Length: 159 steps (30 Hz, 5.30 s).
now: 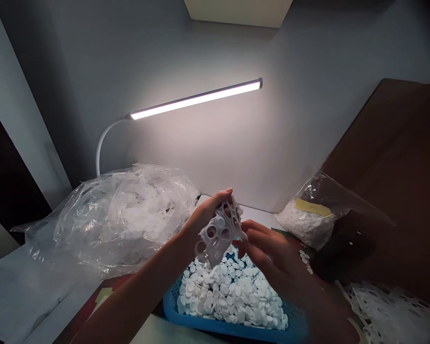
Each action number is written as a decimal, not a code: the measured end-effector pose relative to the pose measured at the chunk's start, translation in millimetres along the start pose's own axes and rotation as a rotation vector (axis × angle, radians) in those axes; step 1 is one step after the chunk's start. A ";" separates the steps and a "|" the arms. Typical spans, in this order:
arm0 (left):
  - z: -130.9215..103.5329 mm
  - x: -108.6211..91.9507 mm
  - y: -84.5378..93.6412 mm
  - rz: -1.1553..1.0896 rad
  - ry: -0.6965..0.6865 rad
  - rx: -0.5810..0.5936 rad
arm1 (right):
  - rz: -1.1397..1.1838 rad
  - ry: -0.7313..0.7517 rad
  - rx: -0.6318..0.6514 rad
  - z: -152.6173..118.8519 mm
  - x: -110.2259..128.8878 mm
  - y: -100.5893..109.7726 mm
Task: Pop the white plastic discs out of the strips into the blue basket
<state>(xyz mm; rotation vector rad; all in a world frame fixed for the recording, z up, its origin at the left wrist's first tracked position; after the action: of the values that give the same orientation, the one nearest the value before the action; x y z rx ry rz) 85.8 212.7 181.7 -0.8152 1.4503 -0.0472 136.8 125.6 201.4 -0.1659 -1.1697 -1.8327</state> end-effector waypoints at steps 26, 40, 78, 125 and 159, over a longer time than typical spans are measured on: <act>-12.4 -18.2 4.3 0.104 -0.319 -0.307 | -0.195 -0.079 -0.098 0.9 -6.4 5.6; -9.9 -12.7 -9.0 0.245 -0.369 -0.156 | -0.164 -0.077 -0.071 2.3 -2.4 1.0; -6.8 -2.7 -9.0 0.203 -0.232 -0.116 | -0.086 0.009 -0.027 4.5 4.4 -6.5; -14.5 -12.2 -13.8 0.132 -0.209 -0.054 | -0.048 0.066 -0.024 3.7 9.8 -4.6; 2.6 -9.3 11.3 0.029 -0.188 -0.221 | -0.167 -0.004 -0.072 -1.7 -2.1 -5.0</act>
<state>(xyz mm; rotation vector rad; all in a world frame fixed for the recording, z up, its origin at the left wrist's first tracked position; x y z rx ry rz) 81.6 226.8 183.5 -0.9519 1.3032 0.2096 134.8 126.2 196.2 -0.1151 -1.1497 -2.0233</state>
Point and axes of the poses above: each hand's wrist, its own z-axis towards the middle knuckle, its own y-axis out of the back of the hand, x = y × z, the point moved 7 cm from there along z, towards the middle knuckle, and after that the axes turned 12 degrees about y, right-handed, at the moved point
